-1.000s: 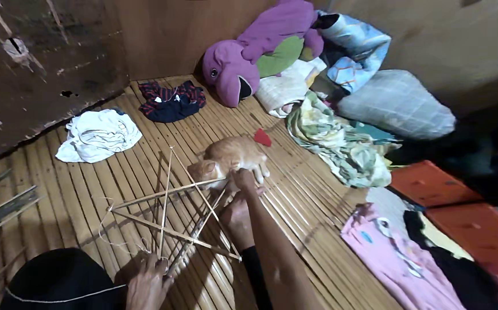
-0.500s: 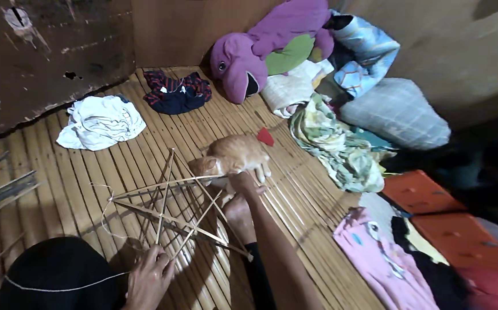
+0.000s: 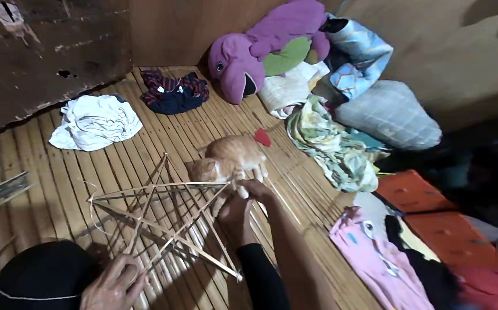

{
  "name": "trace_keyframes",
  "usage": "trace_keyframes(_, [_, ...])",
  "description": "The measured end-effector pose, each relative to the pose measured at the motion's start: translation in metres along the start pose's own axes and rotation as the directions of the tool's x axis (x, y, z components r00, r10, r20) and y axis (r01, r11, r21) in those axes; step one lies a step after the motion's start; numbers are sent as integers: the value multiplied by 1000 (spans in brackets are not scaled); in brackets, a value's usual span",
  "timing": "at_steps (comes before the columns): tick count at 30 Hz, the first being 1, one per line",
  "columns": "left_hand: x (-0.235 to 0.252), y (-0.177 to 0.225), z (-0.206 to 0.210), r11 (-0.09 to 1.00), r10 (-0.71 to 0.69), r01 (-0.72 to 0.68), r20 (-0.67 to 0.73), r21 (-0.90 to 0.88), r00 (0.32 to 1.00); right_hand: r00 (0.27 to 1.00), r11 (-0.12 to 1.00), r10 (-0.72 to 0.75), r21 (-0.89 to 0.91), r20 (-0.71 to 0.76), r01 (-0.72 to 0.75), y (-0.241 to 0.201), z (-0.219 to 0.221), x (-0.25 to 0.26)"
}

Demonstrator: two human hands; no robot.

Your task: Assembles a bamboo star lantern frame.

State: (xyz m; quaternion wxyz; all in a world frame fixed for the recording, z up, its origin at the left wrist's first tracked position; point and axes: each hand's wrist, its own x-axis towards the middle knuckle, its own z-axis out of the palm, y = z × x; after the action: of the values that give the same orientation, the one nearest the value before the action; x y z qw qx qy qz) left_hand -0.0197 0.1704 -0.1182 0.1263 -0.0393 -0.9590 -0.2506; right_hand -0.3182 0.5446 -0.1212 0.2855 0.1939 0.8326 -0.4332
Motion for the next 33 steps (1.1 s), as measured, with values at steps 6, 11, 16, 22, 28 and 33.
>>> trace_keyframes(6, [5, -18, -52, 998, 53, -56, 78, 33, 995, 993, 990, -62, -135, -105, 47, 13, 9, 7])
trace_keyframes(11, [13, -22, -95, 995, 53, -60, 96, 73, 994, 984, 968, -114, -240, -139, 78, 22, 6, 6])
trace_keyframes(16, [8, -27, -140, 996, 38, -48, 120, 76, 992, 983, 894, -140, -442, -119, 74, 25, -6, -6])
trace_keyframes(22, [-18, -35, -179, 980, 103, -94, -42, 175, 994, 937, 950, -286, -68, 202, 304, -27, 38, -132])
trace_keyframes(28, [-19, -56, -186, 939, 231, -142, -268, 313, 935, 803, 863, -435, -66, 407, 501, -44, 106, -224])
trace_keyframes(33, [-21, -71, -204, 932, 304, -202, -346, 300, 888, 822, 875, -475, 67, 315, 480, -31, 147, -242])
